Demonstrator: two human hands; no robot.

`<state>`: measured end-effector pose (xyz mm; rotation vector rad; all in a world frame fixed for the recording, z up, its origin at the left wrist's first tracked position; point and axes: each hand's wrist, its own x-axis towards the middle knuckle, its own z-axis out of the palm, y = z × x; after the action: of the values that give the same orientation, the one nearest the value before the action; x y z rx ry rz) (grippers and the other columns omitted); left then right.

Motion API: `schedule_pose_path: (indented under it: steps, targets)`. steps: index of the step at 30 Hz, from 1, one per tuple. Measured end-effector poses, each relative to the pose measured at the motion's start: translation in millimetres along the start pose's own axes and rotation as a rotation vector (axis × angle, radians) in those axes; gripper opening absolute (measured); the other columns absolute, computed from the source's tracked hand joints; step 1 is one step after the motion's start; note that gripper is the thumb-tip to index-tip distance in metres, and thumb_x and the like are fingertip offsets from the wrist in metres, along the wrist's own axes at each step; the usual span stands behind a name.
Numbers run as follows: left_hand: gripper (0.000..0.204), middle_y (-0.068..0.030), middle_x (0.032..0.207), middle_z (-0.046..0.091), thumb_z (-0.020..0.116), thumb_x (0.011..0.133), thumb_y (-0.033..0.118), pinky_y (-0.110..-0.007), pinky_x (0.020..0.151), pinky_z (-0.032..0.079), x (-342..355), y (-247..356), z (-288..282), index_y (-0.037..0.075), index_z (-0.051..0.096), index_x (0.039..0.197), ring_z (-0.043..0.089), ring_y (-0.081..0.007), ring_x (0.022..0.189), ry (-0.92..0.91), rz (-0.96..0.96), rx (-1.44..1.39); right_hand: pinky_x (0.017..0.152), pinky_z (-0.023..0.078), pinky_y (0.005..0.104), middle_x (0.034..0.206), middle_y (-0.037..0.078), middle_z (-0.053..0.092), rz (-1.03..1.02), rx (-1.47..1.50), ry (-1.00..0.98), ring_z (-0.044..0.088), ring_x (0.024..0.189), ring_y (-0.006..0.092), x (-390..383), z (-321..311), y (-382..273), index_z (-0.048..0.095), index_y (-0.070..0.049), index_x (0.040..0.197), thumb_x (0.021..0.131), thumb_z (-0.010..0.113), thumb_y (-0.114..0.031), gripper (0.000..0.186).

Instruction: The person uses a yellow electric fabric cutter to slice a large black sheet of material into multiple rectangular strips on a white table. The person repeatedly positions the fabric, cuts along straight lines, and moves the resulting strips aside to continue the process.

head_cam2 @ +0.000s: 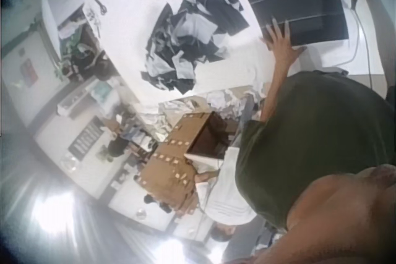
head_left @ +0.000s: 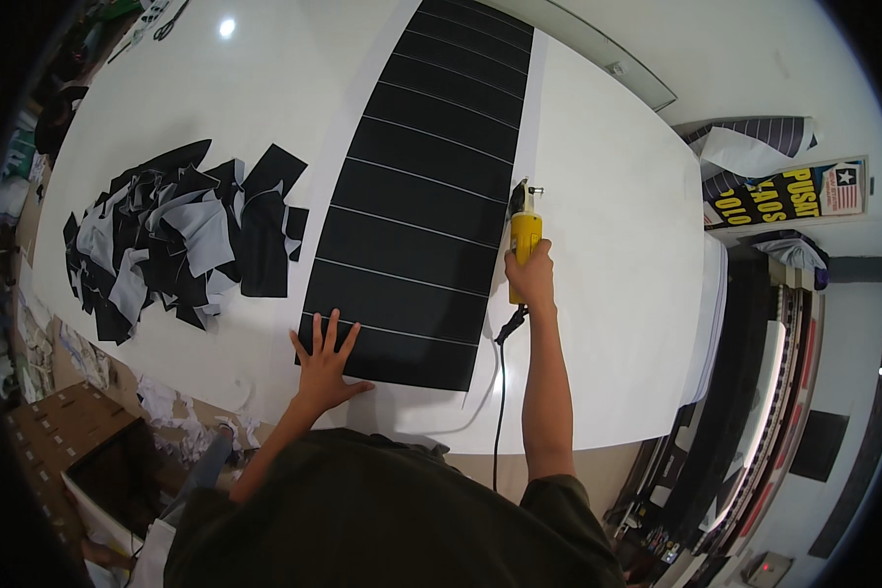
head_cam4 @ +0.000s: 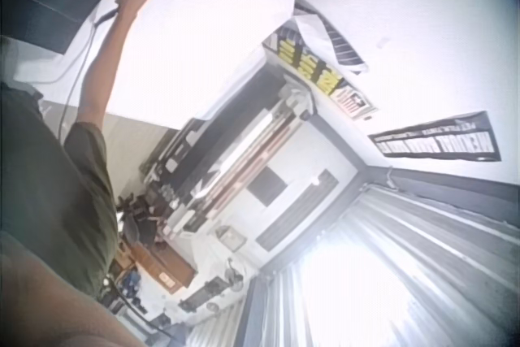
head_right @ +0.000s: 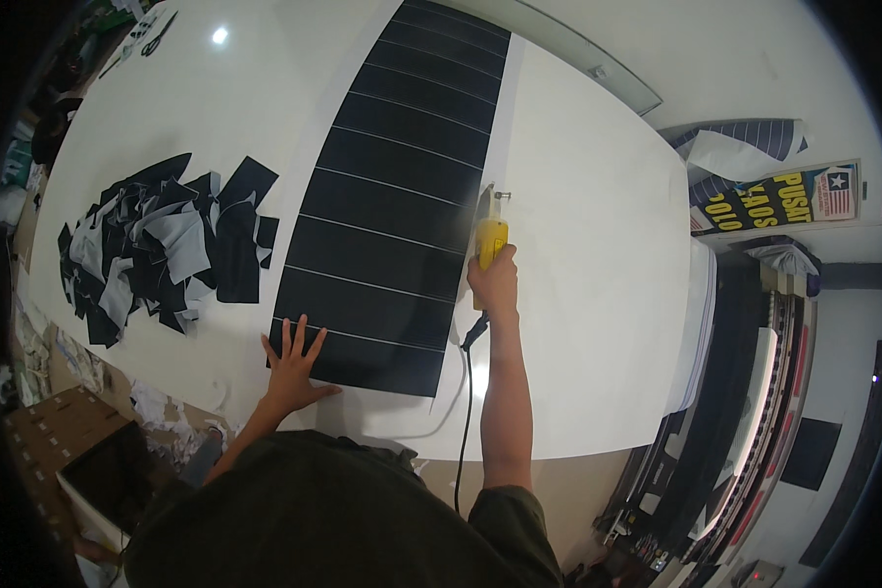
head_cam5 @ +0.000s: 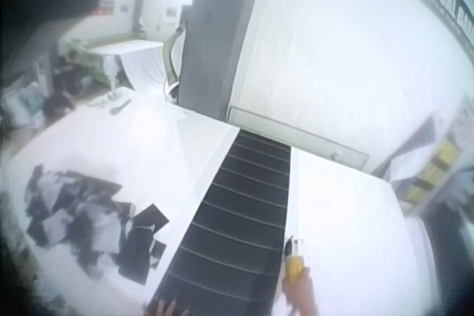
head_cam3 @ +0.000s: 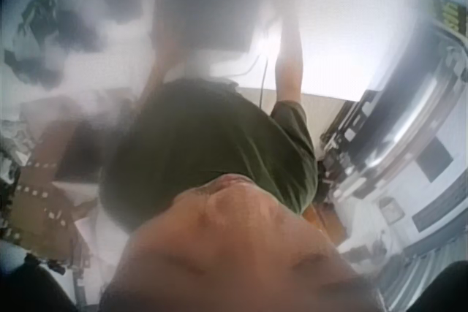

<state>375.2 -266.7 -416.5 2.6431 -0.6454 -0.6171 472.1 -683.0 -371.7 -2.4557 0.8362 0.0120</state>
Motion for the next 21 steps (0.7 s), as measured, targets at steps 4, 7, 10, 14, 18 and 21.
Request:
schedule_pose_path:
  steps: [4,7,10,14,18,21]
  targets:
    - [0.126,-0.0227,0.174,0.006,0.089,0.064,0.066,-0.085,0.111,-0.005,1,1,-1,0.024,0.029,0.167,-0.002,-0.0513,0.159,-0.013,-0.010,-0.019,0.080,0.060,0.0538,0.102,0.042,0.068,-0.011,-0.011,-0.003,0.072,0.092,0.0544,41,-2,-11,0.040,0.009,0.116,0.088,0.073,-0.027,0.056]
    - [0.125,-0.0229,0.174,0.006,0.088,0.064,0.066,-0.085,0.111,-0.005,2,0,0,0.024,0.030,0.167,-0.002,-0.0515,0.159,-0.020,-0.015,-0.018,0.081,0.061,0.0533,0.103,0.042,0.067,-0.037,0.000,0.002,0.072,0.093,0.0542,76,-2,-14,0.041,0.010,0.115,0.087,0.073,-0.028,0.057]
    - [0.124,-0.0233,0.174,0.006,0.088,0.065,0.066,-0.086,0.111,-0.005,2,0,-3,0.024,0.030,0.167,-0.002,-0.0519,0.159,-0.034,-0.017,-0.020,0.081,0.061,0.0528,0.104,0.042,0.067,-0.070,-0.009,0.028,0.072,0.094,0.0538,112,-2,-20,0.042,0.012,0.116,0.086,0.073,-0.029,0.059]
    - [0.124,-0.0245,0.174,0.006,0.088,0.065,0.067,-0.085,0.110,-0.006,5,0,-3,0.022,0.032,0.166,-0.002,-0.0532,0.159,-0.052,-0.025,-0.032,0.082,0.061,0.0523,0.106,0.042,0.068,-0.077,-0.013,0.025,0.072,0.095,0.0529,158,-3,-31,0.042,0.012,0.117,0.085,0.075,-0.030,0.062]
    - [0.122,-0.0264,0.173,0.008,0.087,0.064,0.068,-0.085,0.110,-0.009,6,-2,-2,0.019,0.036,0.164,-0.002,-0.0545,0.158,-0.045,-0.021,-0.039,0.082,0.062,0.0511,0.107,0.041,0.068,-0.095,-0.011,0.030,0.073,0.095,0.0518,203,-3,-41,0.043,0.012,0.118,0.085,0.075,-0.031,0.063]
    - [0.120,-0.0271,0.173,0.010,0.086,0.065,0.070,-0.084,0.111,-0.010,8,0,-3,0.018,0.038,0.163,-0.002,-0.0551,0.158,-0.054,-0.029,-0.039,0.082,0.062,0.0502,0.107,0.040,0.068,-0.112,-0.028,0.043,0.073,0.095,0.0508,238,-2,-46,0.043,0.013,0.119,0.085,0.075,-0.031,0.064]
